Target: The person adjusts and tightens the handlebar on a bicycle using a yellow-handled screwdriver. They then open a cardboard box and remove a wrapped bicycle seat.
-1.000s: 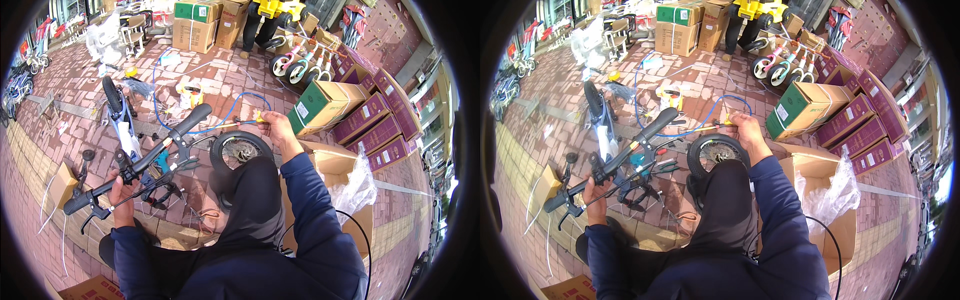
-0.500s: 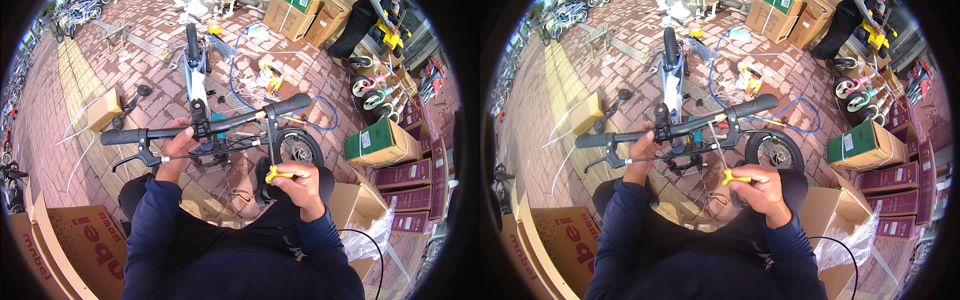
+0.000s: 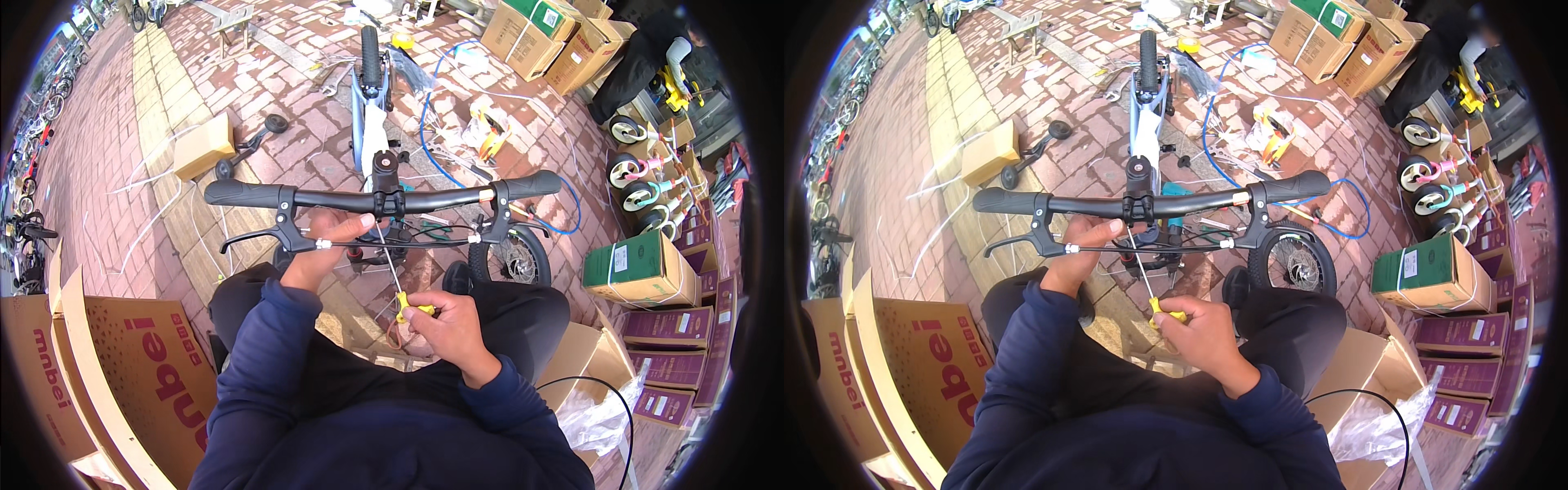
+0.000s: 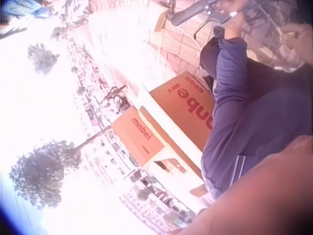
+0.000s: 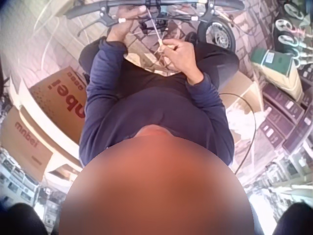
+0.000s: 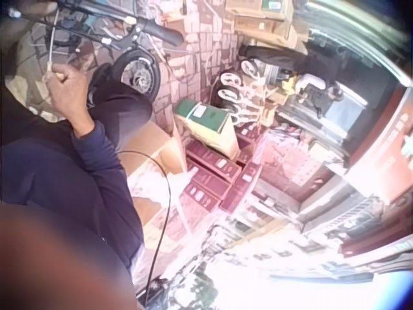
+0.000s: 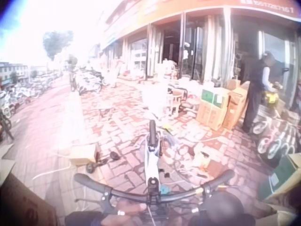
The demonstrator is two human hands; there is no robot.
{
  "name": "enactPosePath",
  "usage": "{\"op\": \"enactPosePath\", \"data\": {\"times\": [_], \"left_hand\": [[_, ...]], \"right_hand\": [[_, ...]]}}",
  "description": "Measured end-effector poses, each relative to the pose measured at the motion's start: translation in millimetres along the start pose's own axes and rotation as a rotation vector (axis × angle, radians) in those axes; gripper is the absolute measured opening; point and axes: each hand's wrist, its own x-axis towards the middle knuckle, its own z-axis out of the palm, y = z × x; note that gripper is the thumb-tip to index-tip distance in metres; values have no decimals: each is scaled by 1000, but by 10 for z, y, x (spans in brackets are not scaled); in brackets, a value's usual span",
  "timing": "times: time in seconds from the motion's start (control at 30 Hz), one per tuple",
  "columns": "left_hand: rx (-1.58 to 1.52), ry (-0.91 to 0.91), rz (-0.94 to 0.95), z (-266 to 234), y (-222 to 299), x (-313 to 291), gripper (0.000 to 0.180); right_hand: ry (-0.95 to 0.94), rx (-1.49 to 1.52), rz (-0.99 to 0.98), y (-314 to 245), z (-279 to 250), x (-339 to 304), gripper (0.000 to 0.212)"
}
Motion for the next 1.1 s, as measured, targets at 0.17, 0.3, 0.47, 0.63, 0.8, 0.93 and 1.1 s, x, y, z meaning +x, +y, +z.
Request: {"op": "enactPosePath", "data": {"times": [0.17, 0.3, 0.47, 0.63, 0.8, 0.93, 1.1], "left_hand": [[77, -99, -168, 4, 82, -78, 33], [40, -109, -156, 50, 90, -81, 30], [80, -83, -184, 80, 90, -90, 31], [29, -92, -217, 68, 58, -93, 36], [-99, -197, -236, 63, 3, -106, 39], [-161, -136, -234, 56, -52, -104, 32], [-270, -44, -198, 105, -147, -117, 21]], "right_hand": [[-3, 49, 51, -11, 33, -1, 18], [-3, 42, 64, -13, 45, -28, 18], [-5, 103, 68, -33, 76, -52, 17], [-91, 414, 76, 31, 92, -64, 28], [-316, 1025, 63, 100, 259, -63, 46], [-154, 595, -28, 42, 395, -104, 55], [261, -400, -744, -109, 268, -95, 69]]}}
